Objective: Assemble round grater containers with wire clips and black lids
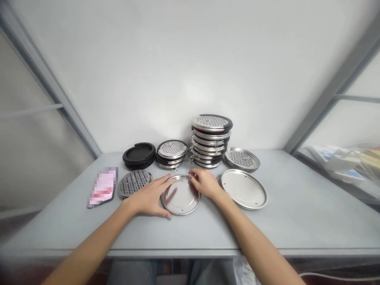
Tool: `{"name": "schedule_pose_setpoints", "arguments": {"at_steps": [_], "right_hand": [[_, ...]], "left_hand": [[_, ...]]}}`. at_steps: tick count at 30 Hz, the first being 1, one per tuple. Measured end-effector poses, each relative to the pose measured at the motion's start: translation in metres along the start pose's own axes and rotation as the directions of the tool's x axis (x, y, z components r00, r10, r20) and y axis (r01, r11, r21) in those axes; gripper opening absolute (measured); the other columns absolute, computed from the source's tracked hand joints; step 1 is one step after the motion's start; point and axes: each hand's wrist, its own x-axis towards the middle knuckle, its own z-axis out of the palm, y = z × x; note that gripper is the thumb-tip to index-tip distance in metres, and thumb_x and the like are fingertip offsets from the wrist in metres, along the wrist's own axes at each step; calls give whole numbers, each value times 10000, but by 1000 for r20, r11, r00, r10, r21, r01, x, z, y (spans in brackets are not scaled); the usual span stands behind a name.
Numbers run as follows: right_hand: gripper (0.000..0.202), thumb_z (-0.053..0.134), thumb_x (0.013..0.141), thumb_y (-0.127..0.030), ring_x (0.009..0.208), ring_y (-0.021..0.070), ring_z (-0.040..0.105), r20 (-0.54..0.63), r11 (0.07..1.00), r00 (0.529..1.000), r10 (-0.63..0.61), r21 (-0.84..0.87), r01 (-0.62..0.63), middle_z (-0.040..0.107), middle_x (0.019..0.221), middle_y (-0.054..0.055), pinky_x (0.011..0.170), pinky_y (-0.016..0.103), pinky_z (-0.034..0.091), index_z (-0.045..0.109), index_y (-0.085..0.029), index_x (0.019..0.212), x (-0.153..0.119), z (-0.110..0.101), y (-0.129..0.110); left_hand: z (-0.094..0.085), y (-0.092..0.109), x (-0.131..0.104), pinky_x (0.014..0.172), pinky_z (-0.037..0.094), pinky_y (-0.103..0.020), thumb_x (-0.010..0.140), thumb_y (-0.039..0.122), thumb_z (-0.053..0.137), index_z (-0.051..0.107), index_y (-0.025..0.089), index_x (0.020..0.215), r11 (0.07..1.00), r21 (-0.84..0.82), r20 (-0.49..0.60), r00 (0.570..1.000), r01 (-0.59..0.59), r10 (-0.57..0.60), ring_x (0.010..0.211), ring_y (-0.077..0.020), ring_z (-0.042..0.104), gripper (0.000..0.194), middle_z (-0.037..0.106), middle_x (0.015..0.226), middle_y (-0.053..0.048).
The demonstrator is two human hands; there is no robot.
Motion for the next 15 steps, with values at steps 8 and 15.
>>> {"name": "schedule_pose_setpoints", "arguments": {"at_steps": [8,15], "right_hand": [[242,522,875,-330,845,237,658,0,987,998,66,149,-65,732,945,71,776,345,471,696,-207,990,2,7,-2],[271,590,829,-383,803,223,654,-90,886,979,183,446,-125,726,878,77,754,346,493,695,-164,948,9,0,-2]], "left_hand": [[5,-1,-1,1120,302,-501,584,714,721,223,247,1505,998,-11,-5,998,-55,55,1415,-346,283,1146,255,1555,-153],[-4,3,1,1128,295,-513,592,715,718,293,237,1481,993,-22,-138,984,-120,115,1401,-355,298,1095,293,1541,-143]]}}
